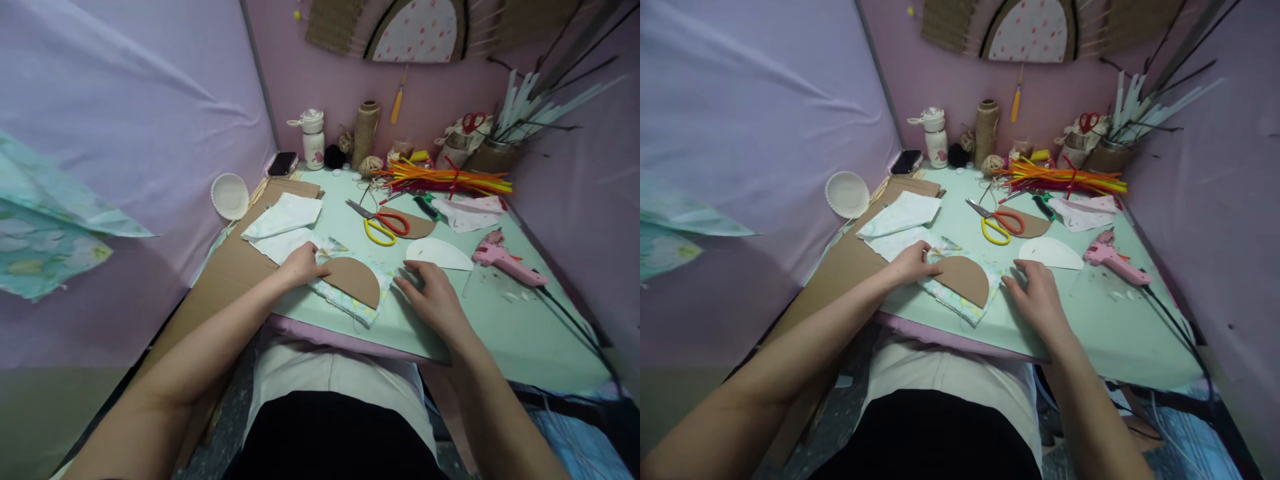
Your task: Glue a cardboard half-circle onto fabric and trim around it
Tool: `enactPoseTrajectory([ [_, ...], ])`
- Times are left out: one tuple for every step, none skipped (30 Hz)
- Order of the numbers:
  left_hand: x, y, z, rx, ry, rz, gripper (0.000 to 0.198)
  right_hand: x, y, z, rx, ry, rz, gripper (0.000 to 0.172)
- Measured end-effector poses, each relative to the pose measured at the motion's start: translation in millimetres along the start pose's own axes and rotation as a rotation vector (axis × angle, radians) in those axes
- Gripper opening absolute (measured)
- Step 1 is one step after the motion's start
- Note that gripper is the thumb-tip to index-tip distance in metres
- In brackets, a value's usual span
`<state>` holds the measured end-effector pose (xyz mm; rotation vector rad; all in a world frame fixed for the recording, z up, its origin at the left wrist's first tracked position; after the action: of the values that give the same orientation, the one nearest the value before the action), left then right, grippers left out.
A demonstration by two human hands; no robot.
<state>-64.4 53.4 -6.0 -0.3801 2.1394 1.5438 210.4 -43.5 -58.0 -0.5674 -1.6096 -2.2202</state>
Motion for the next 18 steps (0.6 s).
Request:
enactPoseTrajectory([
  [-1,-0.6,0,0.014,-0.005,0.004,0.041,0,-1,-2,0.0,0.005,0.0,0.044],
  [-2,-1.2,-1,0.011,-0.018,0.01,0.039,1,-1,-3,-0.003,0.009,0.003,0.043],
  [-3,-1.6,-2,-0.01,-0.043,0.016,0.038,1,-2,-3,-0.006,0.013,0.009,0.042],
  [-4,-1.9,-2,-0.047,-0.08,0.02,0.04,1,-2,-3,-0.008,0.017,0.016,0.041],
  [-4,-2.0,-3,-0.091,-0.122,0.021,0.044,1,-2,-1,-0.009,0.022,0.024,0.04],
  [-3,-1.8,-2,-0.133,-0.162,0.015,0.047,1,-1,1,-0.005,0.029,0.031,0.039],
  [-3,-1.3,-1,-0.16,-0.19,0.004,0.048,0,-1,4,0.006,0.038,0.036,0.037],
  [-1,-0.5,0,-0.166,-0.199,-0.009,0.047,0,-1,8,0.026,0.051,0.038,0.036],
  [1,0.7,3,-0.158,-0.193,-0.02,0.043,0,-1,12,0.052,0.065,0.035,0.035],
  [3,2.2,5,-0.146,-0.179,-0.025,0.037,0,-2,16,0.081,0.077,0.026,0.034],
  [5,4.1,8,-0.139,-0.165,-0.022,0.032,1,-3,20,0.113,0.087,0.01,0.032],
  [8,6.2,10,-0.141,-0.156,-0.014,0.028,1,-4,23,0.145,0.095,-0.011,0.029],
  [10,8.3,11,-0.157,-0.153,-0.004,0.026,2,-5,26,0.173,0.101,-0.034,0.026],
  [12,10.0,12,-0.182,-0.152,0.006,0.027,3,-5,28,0.198,0.105,-0.056,0.023],
  [13,11.0,11,-0.21,-0.153,0.014,0.029,3,-5,30,0.217,0.106,-0.073,0.022],
  [14,11.2,9,-0.236,-0.165,0.019,0.03,3,-3,31,0.232,0.105,-0.086,0.021],
  [14,10.3,7,-0.257,-0.199,0.021,0.031,2,-1,33,0.242,0.1,-0.093,0.021],
  [14,8.4,4,-0.265,-0.251,0.018,0.03,1,1,34,0.249,0.091,-0.097,0.021],
])
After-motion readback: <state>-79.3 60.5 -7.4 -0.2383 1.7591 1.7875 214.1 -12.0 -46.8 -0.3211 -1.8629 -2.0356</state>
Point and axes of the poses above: each hand's wrist, its own z-axis towards the middle knuckle, its own y-axis out of the back of the hand, x = y × z, the point moved 1 cm from there along z, towards the middle knuckle, and after that the axes turned 6 degrees about -z, right-handed, at the moved point
